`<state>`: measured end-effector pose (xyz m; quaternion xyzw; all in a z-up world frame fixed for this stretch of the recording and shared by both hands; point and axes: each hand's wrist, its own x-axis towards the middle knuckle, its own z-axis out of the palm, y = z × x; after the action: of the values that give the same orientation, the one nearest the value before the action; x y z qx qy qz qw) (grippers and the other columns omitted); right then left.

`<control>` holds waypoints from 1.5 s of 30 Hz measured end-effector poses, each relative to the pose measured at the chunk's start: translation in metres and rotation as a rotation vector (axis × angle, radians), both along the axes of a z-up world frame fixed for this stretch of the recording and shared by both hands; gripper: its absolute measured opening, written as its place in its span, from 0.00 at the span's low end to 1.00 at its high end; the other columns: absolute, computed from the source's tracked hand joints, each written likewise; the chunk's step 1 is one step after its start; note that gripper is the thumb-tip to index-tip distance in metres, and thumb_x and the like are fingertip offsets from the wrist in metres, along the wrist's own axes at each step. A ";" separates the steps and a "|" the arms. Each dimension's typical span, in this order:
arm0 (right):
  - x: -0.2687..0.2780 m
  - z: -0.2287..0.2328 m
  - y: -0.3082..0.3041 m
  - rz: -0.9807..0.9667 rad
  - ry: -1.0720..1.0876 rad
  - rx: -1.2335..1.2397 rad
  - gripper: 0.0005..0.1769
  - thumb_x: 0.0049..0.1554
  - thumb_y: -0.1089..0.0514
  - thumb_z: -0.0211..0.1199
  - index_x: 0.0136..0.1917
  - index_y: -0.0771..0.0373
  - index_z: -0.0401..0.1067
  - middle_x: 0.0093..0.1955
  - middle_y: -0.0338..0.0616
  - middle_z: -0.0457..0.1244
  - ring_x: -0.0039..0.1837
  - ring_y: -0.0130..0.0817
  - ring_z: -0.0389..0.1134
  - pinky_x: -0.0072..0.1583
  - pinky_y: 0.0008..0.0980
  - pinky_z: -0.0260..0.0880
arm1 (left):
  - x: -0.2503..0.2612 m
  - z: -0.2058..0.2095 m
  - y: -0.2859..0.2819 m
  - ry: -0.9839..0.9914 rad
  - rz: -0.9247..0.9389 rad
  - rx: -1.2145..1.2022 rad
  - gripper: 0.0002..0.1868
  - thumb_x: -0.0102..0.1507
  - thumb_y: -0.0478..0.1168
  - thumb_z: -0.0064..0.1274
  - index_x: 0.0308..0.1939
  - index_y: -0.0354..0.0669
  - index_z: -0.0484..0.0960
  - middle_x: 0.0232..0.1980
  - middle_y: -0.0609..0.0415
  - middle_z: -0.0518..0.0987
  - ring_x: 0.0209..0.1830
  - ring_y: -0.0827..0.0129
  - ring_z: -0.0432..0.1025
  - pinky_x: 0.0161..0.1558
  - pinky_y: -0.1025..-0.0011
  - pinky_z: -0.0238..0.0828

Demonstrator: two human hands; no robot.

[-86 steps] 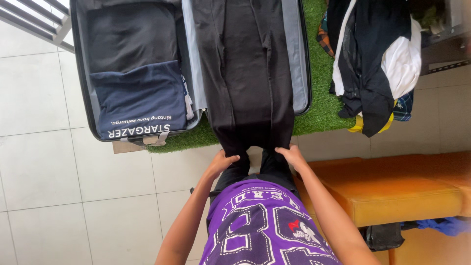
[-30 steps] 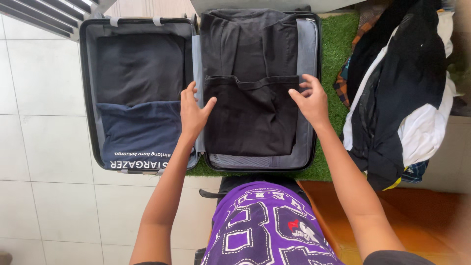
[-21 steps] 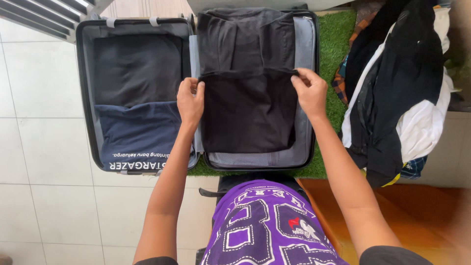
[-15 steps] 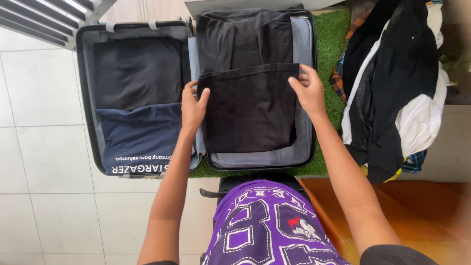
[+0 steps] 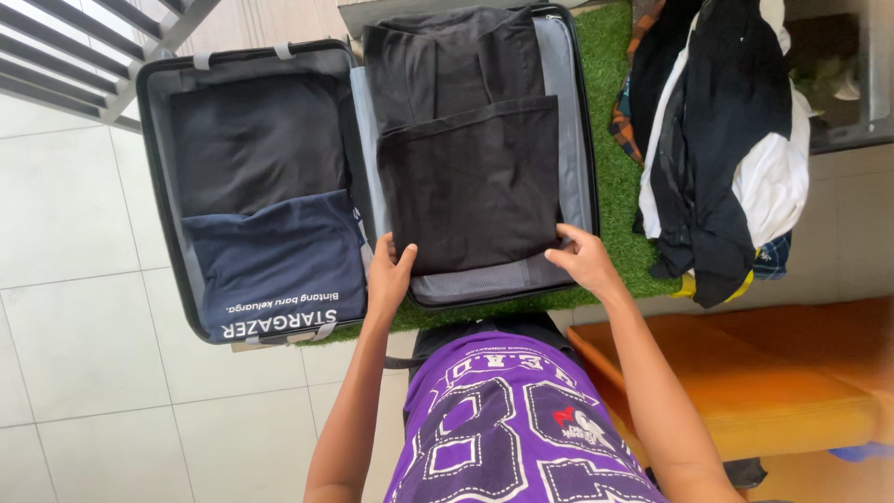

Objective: The person packs a suitcase by placing clothes inside and smoothing them down.

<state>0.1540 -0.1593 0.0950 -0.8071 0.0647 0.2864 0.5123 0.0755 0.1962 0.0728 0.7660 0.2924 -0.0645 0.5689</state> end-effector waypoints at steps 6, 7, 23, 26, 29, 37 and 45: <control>-0.001 -0.038 -0.006 -0.073 -0.059 0.048 0.14 0.59 0.57 0.66 0.52 0.70 0.75 0.42 0.40 0.66 0.40 0.26 0.68 0.44 0.28 0.67 | -0.003 -0.011 0.008 0.065 -0.082 0.048 0.18 0.67 0.44 0.52 0.56 0.35 0.76 0.41 0.48 0.82 0.38 0.65 0.74 0.45 0.67 0.70; -0.001 -0.044 -0.009 -0.164 0.028 0.145 0.13 0.60 0.55 0.64 0.52 0.67 0.75 0.42 0.42 0.67 0.41 0.27 0.69 0.44 0.28 0.67 | -0.004 -0.011 0.009 0.060 -0.087 0.047 0.18 0.67 0.44 0.52 0.56 0.35 0.76 0.41 0.48 0.82 0.38 0.65 0.74 0.45 0.67 0.70; 0.008 -0.024 -0.006 -0.237 0.293 0.525 0.13 0.65 0.57 0.63 0.59 0.67 0.69 0.41 0.35 0.62 0.35 0.26 0.63 0.39 0.28 0.59 | -0.008 -0.008 0.009 0.024 -0.085 0.005 0.15 0.66 0.43 0.53 0.51 0.35 0.78 0.37 0.50 0.81 0.36 0.66 0.73 0.43 0.67 0.70; 0.009 -0.014 0.000 -0.329 0.398 0.602 0.15 0.59 0.55 0.58 0.57 0.64 0.66 0.42 0.38 0.66 0.35 0.31 0.68 0.39 0.30 0.65 | -0.005 -0.002 0.008 0.076 -0.089 0.052 0.15 0.66 0.43 0.53 0.51 0.36 0.78 0.36 0.50 0.80 0.35 0.66 0.73 0.42 0.67 0.69; 0.008 -0.009 0.004 -0.364 0.410 0.568 0.17 0.57 0.52 0.57 0.57 0.61 0.68 0.45 0.32 0.68 0.30 0.30 0.63 0.34 0.29 0.59 | -0.003 -0.001 0.008 0.091 -0.101 0.073 0.15 0.65 0.44 0.53 0.50 0.36 0.78 0.35 0.52 0.81 0.34 0.68 0.73 0.42 0.68 0.69; 0.014 -0.024 -0.004 -0.576 0.540 0.733 0.09 0.57 0.48 0.57 0.43 0.55 0.67 0.48 0.37 0.67 0.31 0.31 0.58 0.37 0.31 0.59 | -0.004 -0.002 0.008 0.067 -0.072 0.018 0.14 0.65 0.42 0.54 0.49 0.35 0.79 0.34 0.53 0.80 0.33 0.70 0.71 0.41 0.69 0.68; 0.004 -0.020 -0.005 -0.689 0.389 0.718 0.09 0.58 0.50 0.58 0.47 0.57 0.70 0.45 0.36 0.65 0.33 0.28 0.62 0.36 0.27 0.57 | -0.001 0.004 0.006 0.085 -0.066 0.023 0.15 0.65 0.43 0.54 0.49 0.34 0.79 0.35 0.51 0.81 0.34 0.69 0.72 0.41 0.68 0.69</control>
<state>0.1581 -0.1645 0.0753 -0.4450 0.3178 0.2500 0.7990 0.0750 0.2027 0.0765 0.7782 0.2918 -0.1124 0.5446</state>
